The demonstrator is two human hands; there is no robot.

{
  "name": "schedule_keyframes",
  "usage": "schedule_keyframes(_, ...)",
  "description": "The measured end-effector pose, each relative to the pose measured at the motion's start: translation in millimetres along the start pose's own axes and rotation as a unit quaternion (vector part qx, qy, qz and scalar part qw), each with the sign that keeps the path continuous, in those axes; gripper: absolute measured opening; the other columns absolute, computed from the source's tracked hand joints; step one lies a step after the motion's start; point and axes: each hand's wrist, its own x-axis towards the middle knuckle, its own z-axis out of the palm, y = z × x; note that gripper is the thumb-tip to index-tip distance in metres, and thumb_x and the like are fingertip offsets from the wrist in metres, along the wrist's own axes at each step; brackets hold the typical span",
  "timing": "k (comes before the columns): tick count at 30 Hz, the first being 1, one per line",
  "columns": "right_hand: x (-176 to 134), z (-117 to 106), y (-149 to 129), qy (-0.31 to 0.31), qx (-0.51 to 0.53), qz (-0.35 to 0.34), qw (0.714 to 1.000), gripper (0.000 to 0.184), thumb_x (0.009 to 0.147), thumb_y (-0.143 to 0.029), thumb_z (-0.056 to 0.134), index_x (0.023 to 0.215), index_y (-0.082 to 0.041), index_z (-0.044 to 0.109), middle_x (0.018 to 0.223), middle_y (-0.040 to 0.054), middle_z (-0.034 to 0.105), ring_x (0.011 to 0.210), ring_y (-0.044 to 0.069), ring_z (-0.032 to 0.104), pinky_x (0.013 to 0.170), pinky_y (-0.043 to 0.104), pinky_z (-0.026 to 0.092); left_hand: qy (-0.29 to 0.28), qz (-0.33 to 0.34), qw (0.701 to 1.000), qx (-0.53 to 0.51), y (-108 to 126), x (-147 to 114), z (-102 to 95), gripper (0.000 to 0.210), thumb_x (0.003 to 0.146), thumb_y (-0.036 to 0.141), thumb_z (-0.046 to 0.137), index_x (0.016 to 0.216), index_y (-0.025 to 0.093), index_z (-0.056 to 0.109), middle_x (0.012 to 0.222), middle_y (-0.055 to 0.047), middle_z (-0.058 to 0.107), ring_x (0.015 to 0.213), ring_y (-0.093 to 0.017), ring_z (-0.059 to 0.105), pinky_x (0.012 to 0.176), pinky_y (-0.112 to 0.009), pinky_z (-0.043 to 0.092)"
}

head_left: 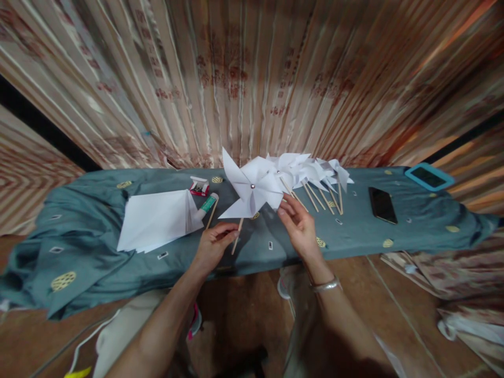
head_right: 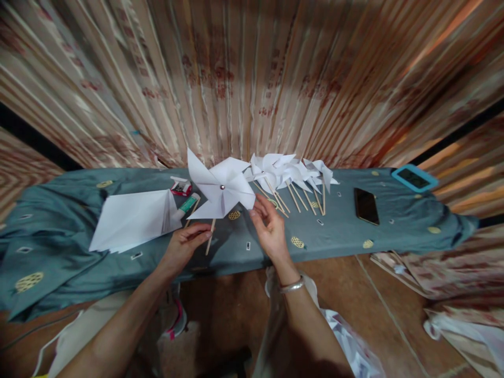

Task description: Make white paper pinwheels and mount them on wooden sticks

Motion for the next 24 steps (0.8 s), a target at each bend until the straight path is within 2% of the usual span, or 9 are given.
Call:
schedule_keyframes(6,-3.5,5.7,-11.2,-0.010,0.036,0.070,0.997,0.048,0.071,-0.053,0.075,0.106,-0.021,0.066,0.080,0.0031,0.074,0.076,0.018,0.070,0.077,0.033,0.056,0.002,0.021,1.000,0.012,0.4,1.3,-0.3,0.023,0.060,0.038,0.075,0.073,0.019,0.077,0.072,-0.002,0.071,0.068,-0.016,0.061,0.065,-0.026,0.049)
schedule_keyframes(9,-7.4,11.3,-17.7,-0.032,0.027,0.103,0.994,0.043,0.073,-0.055,0.072,0.098,-0.021,0.067,0.073,0.0016,0.073,0.066,0.017,0.067,0.065,0.029,0.054,-0.001,0.024,1.000,0.013,1.3,1.4,0.5,0.021,0.061,0.037,0.074,0.072,0.019,0.077,0.073,-0.002,0.071,0.067,-0.015,0.060,0.064,-0.025,0.048)
schedule_keyframes(15,-26.1,28.9,-23.5,-0.152,-0.016,0.109,0.982,0.041,0.088,-0.057,0.055,0.091,-0.019,0.070,0.080,0.0059,0.075,0.063,0.016,0.067,0.060,0.027,0.051,0.001,0.029,0.999,0.019,1.1,1.2,1.6,0.021,0.061,0.037,0.074,0.073,0.019,0.077,0.074,-0.003,0.072,0.068,-0.016,0.061,0.064,-0.026,0.047)
schedule_keyframes(19,-34.5,30.4,-26.2,-0.243,-0.055,0.094,0.964,0.039,0.092,-0.053,0.051,0.089,-0.020,0.072,0.080,0.0042,0.075,0.065,0.014,0.067,0.060,0.025,0.049,-0.004,0.025,1.000,0.006,1.5,0.4,1.1,0.022,0.061,0.038,0.076,0.073,0.019,0.077,0.076,-0.003,0.074,0.072,-0.018,0.063,0.069,-0.028,0.049)
schedule_keyframes(21,-33.4,26.7,-29.7,-0.234,-0.049,0.089,0.967,0.038,0.092,-0.052,0.053,0.087,-0.019,0.072,0.074,0.0031,0.073,0.061,0.013,0.064,0.058,0.024,0.047,-0.001,0.020,1.000,0.001,1.9,0.2,0.8,0.024,0.060,0.039,0.077,0.074,0.019,0.078,0.078,-0.003,0.075,0.074,-0.019,0.065,0.071,-0.029,0.051)
schedule_keyframes(24,-25.2,17.4,-33.5,-0.137,-0.023,0.073,0.988,0.039,0.090,-0.052,0.055,0.082,-0.018,0.071,0.065,0.0018,0.070,0.053,0.011,0.056,0.054,0.024,0.044,0.007,0.008,1.000,-0.009,1.8,0.5,0.7,0.028,0.057,0.040,0.080,0.075,0.019,0.078,0.077,-0.004,0.076,0.073,-0.020,0.066,0.073,-0.031,0.052)
